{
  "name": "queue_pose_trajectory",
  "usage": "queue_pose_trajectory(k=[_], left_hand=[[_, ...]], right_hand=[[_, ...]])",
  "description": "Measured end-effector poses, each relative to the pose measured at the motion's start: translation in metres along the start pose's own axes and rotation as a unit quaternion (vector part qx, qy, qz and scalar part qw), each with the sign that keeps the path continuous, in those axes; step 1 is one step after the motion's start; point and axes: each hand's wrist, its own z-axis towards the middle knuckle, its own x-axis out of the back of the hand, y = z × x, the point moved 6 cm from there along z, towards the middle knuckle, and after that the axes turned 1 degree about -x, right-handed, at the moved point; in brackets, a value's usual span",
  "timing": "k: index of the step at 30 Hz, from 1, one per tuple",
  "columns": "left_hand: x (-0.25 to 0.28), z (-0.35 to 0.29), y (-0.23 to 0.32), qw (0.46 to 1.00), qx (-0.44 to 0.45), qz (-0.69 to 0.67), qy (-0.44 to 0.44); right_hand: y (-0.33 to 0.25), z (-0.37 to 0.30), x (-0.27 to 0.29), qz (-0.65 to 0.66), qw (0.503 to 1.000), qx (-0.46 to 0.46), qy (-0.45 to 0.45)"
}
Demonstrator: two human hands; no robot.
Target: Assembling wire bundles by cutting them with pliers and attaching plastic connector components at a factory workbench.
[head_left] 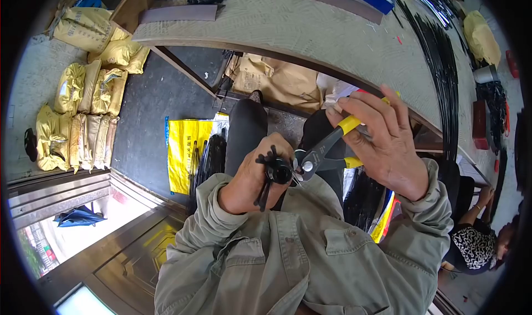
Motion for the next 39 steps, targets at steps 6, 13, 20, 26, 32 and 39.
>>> queue_pose_trajectory(k=[6,13,20,26,32,39], left_hand=[[-0.001,-0.002,0.005,1.0,-0.019,0.009,-0.002],[-0.002,-0.015,0.003,0.997,-0.023,0.035,0.072],[0.006,-0.012,-0.003,0.997,-0.005,0.06,0.038],[-0.01,-0.003,-0.003,0.971,0.01,-0.116,-0.21],[-0.001,-0.006,-0.005,0.994,0.01,-0.018,-0.105],[0.012,0.002,-0.007,0.998,0.029,0.035,0.039]], right_hand=[[-0.01,0.003,0.01,-0.085,0.996,0.011,0.013],[-0.025,0.008,0.012,-0.09,0.996,0.004,-0.001],[-0.019,0.004,0.005,-0.068,0.994,0.061,-0.06],[-0.004,0.023,0.023,-0.189,0.932,0.306,0.044],[-0.014,0.021,0.002,-0.311,0.893,0.3,0.126],[-0.036,-0.006,-0.022,-0.318,0.917,0.005,0.242]])
